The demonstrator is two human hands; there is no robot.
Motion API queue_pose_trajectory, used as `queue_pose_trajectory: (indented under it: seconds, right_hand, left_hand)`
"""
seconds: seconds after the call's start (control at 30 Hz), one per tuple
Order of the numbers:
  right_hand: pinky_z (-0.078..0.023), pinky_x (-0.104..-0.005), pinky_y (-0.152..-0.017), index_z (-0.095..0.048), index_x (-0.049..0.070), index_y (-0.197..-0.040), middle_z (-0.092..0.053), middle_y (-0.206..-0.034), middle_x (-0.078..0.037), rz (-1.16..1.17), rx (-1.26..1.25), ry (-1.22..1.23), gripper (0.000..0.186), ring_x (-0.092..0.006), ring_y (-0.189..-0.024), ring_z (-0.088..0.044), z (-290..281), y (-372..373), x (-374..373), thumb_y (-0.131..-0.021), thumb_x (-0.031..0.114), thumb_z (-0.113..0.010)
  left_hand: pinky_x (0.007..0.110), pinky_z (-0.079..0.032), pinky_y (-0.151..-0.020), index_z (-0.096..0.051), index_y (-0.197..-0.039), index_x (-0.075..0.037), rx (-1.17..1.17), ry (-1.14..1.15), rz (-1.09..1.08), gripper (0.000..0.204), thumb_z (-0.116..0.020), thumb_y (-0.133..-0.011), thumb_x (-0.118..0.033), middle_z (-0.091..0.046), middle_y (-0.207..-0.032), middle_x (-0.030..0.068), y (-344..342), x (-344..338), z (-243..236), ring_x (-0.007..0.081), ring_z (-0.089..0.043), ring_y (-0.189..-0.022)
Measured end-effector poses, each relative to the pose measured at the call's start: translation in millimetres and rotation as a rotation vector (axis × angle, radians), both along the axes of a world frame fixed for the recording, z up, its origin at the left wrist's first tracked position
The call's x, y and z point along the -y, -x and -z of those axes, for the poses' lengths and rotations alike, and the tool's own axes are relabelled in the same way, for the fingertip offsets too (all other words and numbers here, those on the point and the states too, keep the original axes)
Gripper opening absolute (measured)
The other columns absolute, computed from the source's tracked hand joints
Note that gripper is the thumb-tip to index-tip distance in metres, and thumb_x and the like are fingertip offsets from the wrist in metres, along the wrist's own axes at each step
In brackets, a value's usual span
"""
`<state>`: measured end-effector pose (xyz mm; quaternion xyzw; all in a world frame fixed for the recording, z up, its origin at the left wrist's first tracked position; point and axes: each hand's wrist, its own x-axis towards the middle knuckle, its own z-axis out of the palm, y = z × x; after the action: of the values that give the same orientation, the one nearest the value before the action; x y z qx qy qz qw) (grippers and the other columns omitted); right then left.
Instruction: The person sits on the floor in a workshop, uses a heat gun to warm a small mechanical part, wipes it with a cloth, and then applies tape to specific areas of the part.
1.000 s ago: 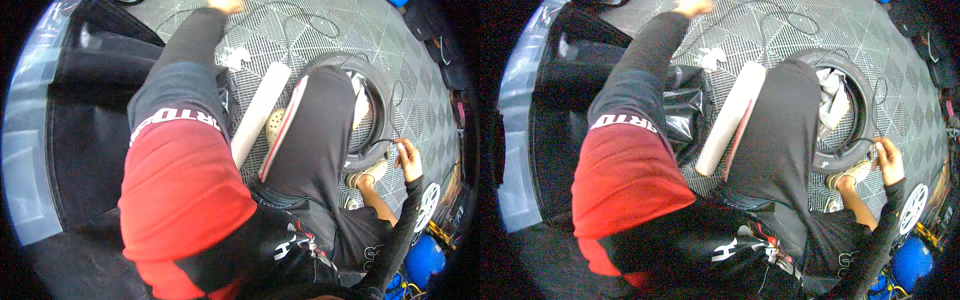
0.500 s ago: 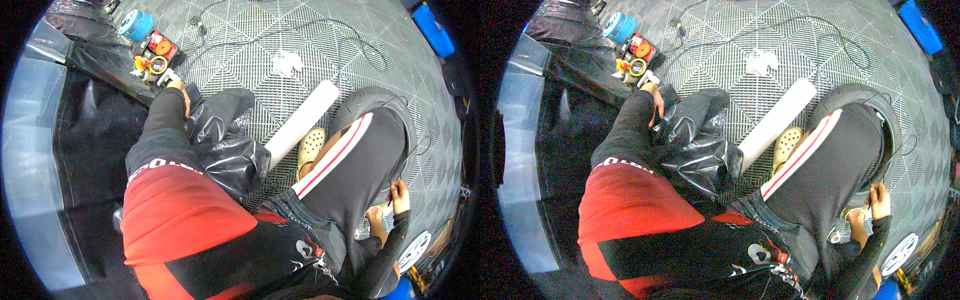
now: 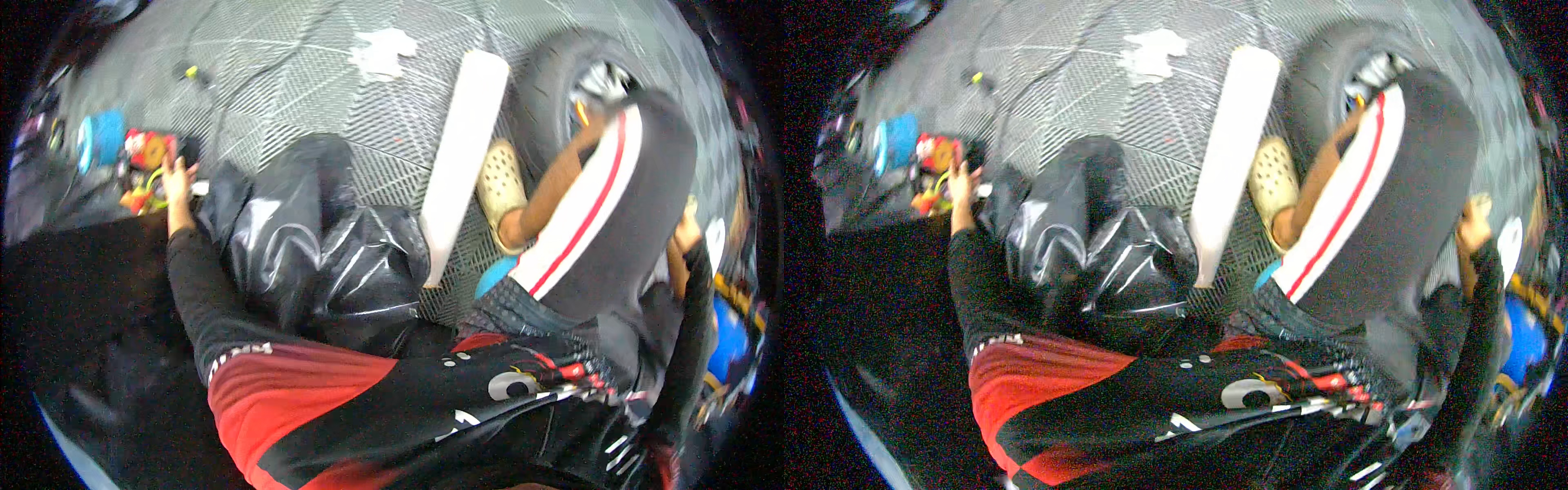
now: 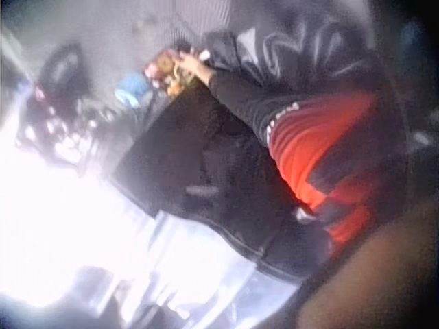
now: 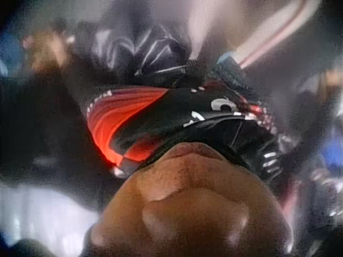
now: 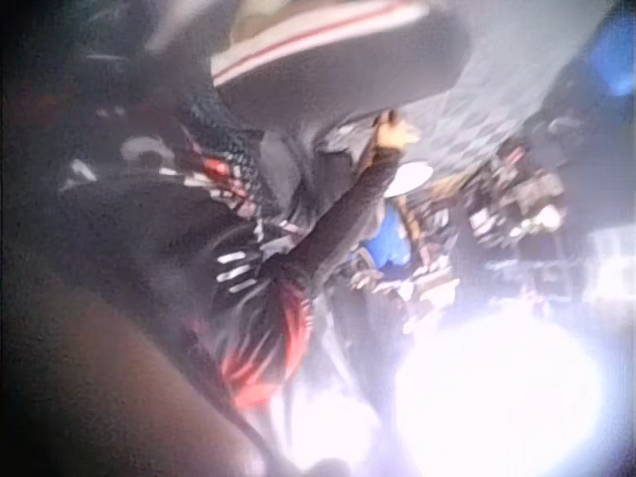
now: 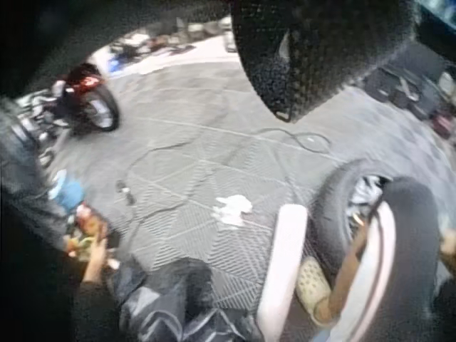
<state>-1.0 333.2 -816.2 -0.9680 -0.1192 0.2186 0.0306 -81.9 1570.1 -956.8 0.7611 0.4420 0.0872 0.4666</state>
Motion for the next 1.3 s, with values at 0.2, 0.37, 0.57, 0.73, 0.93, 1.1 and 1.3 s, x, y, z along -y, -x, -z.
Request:
queue_pose_trajectory:
  seconds: [0.2, 0.37, 0.57, 0.73, 0.93, 1.1, 1.3]
  right_hand:
    - [-0.051, -0.0457, -0.086, -0.065, -0.003, -0.109, -0.067, -0.1, -0.027, 0.128, -0.108, -0.157, 0.028, -0.0433, -0.096, -0.064, -20.9, 20.1, -22.1, -0.084, 0.011, -0.061]
    - [-0.052, -0.0434, -0.088, -0.066, -0.004, -0.104, -0.069, -0.099, -0.028, 0.03, -0.083, 0.107, 0.026, -0.0405, -0.096, -0.066, -14.4, 15.7, -51.5, -0.089, 0.015, -0.059]
    - [-0.053, -0.036, -0.064, -0.059, -0.004, -0.099, -0.066, -0.076, -0.014, 0.335, -0.434, -0.319, 0.02, -0.0232, -0.065, -0.068, -23.0, 29.8, -133.2, -0.094, 0.014, -0.053]
    - [-0.051, -0.0336, -0.06, -0.055, -0.001, -0.094, -0.06, -0.071, -0.009, 0.411, -0.491, -0.435, 0.013, -0.0194, -0.061, -0.066, -22.6, 49.2, -151.3, -0.095, 0.011, -0.051]
    - [-0.05, -0.0328, -0.059, -0.055, 0.0, -0.098, -0.058, -0.071, -0.006, 0.478, -0.638, -0.54, 0.011, -0.018, -0.061, -0.063, 6.2, 64.8, -152.6, -0.098, 0.009, -0.048]
    - [-0.048, -0.0313, -0.047, -0.055, 0.0, -0.108, -0.053, -0.064, -0.005, 0.557, -0.721, -0.634, 0.018, -0.0167, -0.047, -0.054, 4.2, 62.8, -171.5, -0.101, 0.012, -0.043]
    - [-0.039, -0.0318, -0.033, -0.055, 0.002, -0.107, -0.04, -0.048, -0.001, 0.622, -0.72, -0.743, 0.037, -0.0152, -0.03, -0.038, -41.0, 5.2, -201.9, -0.11, 0.038, -0.046]
  left_hand:
    - [0.031, -0.057, -0.053, -0.024, -0.162, -0.006, -0.269, -0.154, 0.196, 0.067, -0.051, -0.101, -0.014, -0.071, -0.1, 0.0233, -34.3, 17.0, 13.0, 0.0201, -0.069, -0.059]
    - [0.031, -0.06, -0.059, -0.027, -0.162, -0.004, -0.211, -0.089, 0.196, 0.089, -0.044, -0.075, 0.005, -0.067, -0.118, 0.0211, -21.8, 26.6, 8.7, 0.0196, -0.067, -0.061]
    - [0.033, -0.06, -0.058, -0.024, -0.155, 0.011, -0.192, -0.088, 0.312, 0.08, -0.045, -0.078, 0.003, -0.063, -0.122, 0.0299, -76.6, 99.5, -4.0, 0.0243, -0.071, -0.062]
    - [0.036, -0.061, -0.066, -0.028, -0.151, 0.013, -0.134, -0.153, 0.538, 0.075, -0.047, -0.079, -0.001, -0.066, -0.117, 0.0303, -143.0, 130.2, 17.0, 0.0248, -0.074, -0.064]
    - [0.036, -0.057, -0.085, -0.026, -0.158, 0.008, -0.201, -0.39, 0.674, 0.077, -0.056, -0.089, -0.006, -0.048, -0.149, 0.031, -193.8, 177.7, 39.8, 0.0209, -0.073, -0.074]
    - [0.033, -0.059, -0.07, -0.029, -0.161, -0.002, -0.085, 0.107, 0.576, 0.073, -0.057, -0.093, -0.002, -0.061, -0.136, 0.0238, -204.7, 272.2, -18.0, 0.0188, -0.071, -0.069]
    - [0.032, -0.056, -0.076, -0.067, -0.123, 0.002, -0.118, -0.078, 0.843, 0.032, -0.052, -0.096, -0.007, -0.073, -0.092, 0.0084, -113.1, 265.3, -62.3, 0.0145, -0.07, -0.074]
